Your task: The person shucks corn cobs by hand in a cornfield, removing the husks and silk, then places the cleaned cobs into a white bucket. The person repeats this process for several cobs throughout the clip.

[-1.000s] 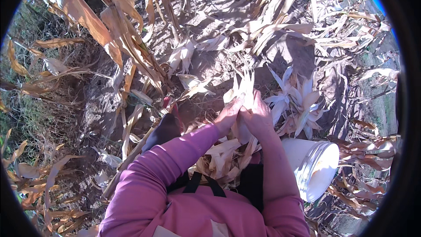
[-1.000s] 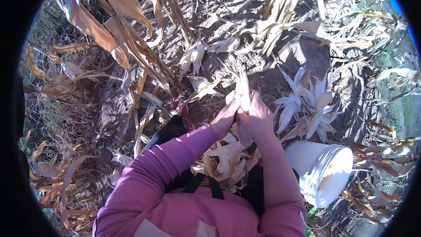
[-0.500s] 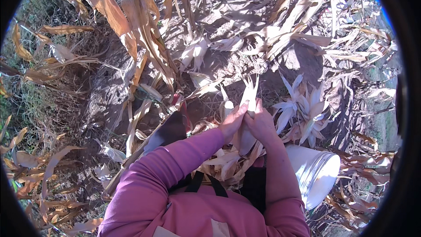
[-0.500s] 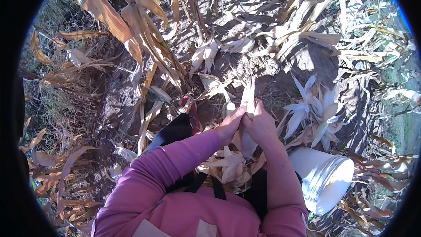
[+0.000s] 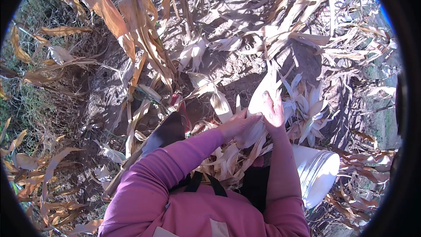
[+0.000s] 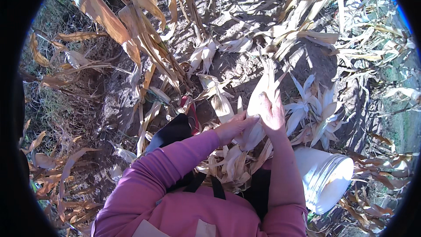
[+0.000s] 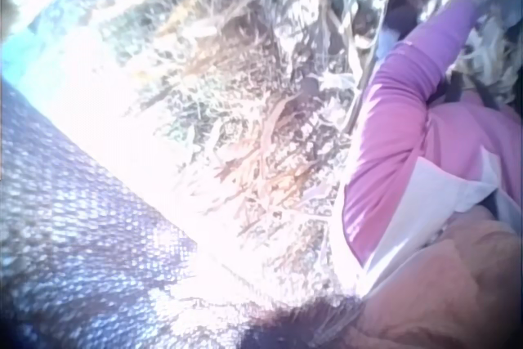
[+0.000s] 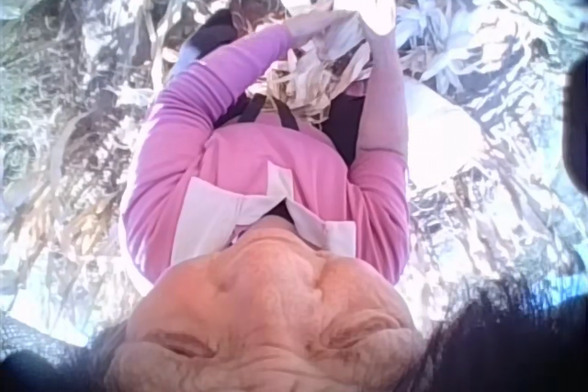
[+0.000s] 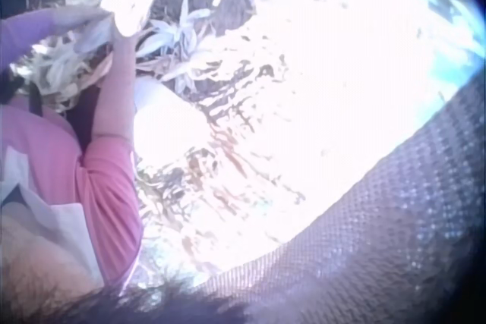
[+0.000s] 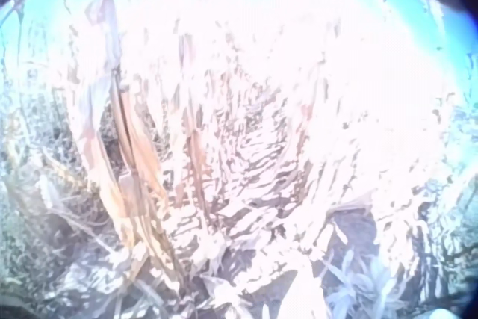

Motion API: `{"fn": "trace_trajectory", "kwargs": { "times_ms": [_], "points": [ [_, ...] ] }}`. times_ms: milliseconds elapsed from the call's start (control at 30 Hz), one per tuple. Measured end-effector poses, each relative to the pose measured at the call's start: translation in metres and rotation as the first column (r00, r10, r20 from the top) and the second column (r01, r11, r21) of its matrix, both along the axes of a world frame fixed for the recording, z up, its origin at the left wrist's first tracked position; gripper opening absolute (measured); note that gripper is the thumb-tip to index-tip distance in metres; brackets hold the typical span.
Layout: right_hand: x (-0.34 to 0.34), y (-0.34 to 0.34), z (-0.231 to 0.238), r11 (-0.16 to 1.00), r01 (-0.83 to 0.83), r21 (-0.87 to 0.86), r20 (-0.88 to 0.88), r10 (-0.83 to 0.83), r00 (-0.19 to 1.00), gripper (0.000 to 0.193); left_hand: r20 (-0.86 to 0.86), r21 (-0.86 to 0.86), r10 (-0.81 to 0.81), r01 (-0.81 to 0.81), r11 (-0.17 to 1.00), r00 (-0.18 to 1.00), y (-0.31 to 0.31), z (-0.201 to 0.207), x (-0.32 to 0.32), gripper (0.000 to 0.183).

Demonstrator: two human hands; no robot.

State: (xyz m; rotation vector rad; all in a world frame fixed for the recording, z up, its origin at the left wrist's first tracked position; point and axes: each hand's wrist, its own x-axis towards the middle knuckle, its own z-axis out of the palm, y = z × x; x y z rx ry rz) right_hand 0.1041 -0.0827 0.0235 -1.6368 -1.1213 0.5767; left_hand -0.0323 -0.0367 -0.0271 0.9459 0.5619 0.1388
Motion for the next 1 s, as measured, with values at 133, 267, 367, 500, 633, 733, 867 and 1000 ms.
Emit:
{"fn": "trace_trajectory", "kwargs": {
  "times_ms": [133, 267, 367, 500, 633, 733, 867, 1000],
  "points": [
    [0.01, -0.007, -0.008, 0.991, -0.041, -0.13, -0.045, 0.035, 0.998, 0.041, -0.047, 0.036, -0.059, 0.061, 0.998, 0.997, 0.0, 0.007, -0.001, 0.064],
    [0.004, -0.004, -0.017, 0.996, -0.019, -0.086, -0.018, 0.018, 1.0, 0.044, -0.048, 0.067, -0.043, 0.047, 0.997, 0.998, -0.003, -0.005, -0.002, 0.067],
    [0.0, -0.006, -0.01, 0.992, -0.039, -0.123, -0.055, 0.033, 0.998, 0.047, -0.009, 0.005, -0.019, 0.019, 1.0, 1.0, -0.005, -0.005, -0.002, 0.061],
    [-0.004, -0.005, -0.008, 0.991, -0.047, -0.128, -0.041, 0.042, 0.998, 0.048, 0.054, -0.041, -0.004, 0.006, 0.999, 0.999, -0.005, -0.004, -0.003, 0.052],
    [-0.002, -0.007, -0.007, 0.99, -0.036, -0.136, -0.007, 0.036, 0.999, 0.047, 0.089, -0.072, 0.035, -0.028, 0.997, 0.995, -0.008, 0.004, -0.003, 0.048],
    [-0.001, -0.008, -0.006, 0.986, 0.002, -0.165, -0.03, -0.007, 1.0, 0.046, 0.05, -0.111, 0.079, -0.073, 0.991, 0.996, -0.009, -0.001, 0.0, 0.046],
    [0.006, -0.004, -0.023, 0.999, 0.036, -0.033, 0.04, -0.035, 0.999, 0.038, 0.066, -0.244, 0.138, -0.118, 0.962, 0.988, -0.008, 0.0, 0.001, 0.042],
    [-0.002, -0.003, -0.002, 0.994, 0.105, -0.017, 0.015, -0.104, 0.994, 0.033, 0.055, -0.208, 0.185, -0.17, 0.963, 0.981, -0.003, -0.008, -0.001, 0.037]
  ]
}}
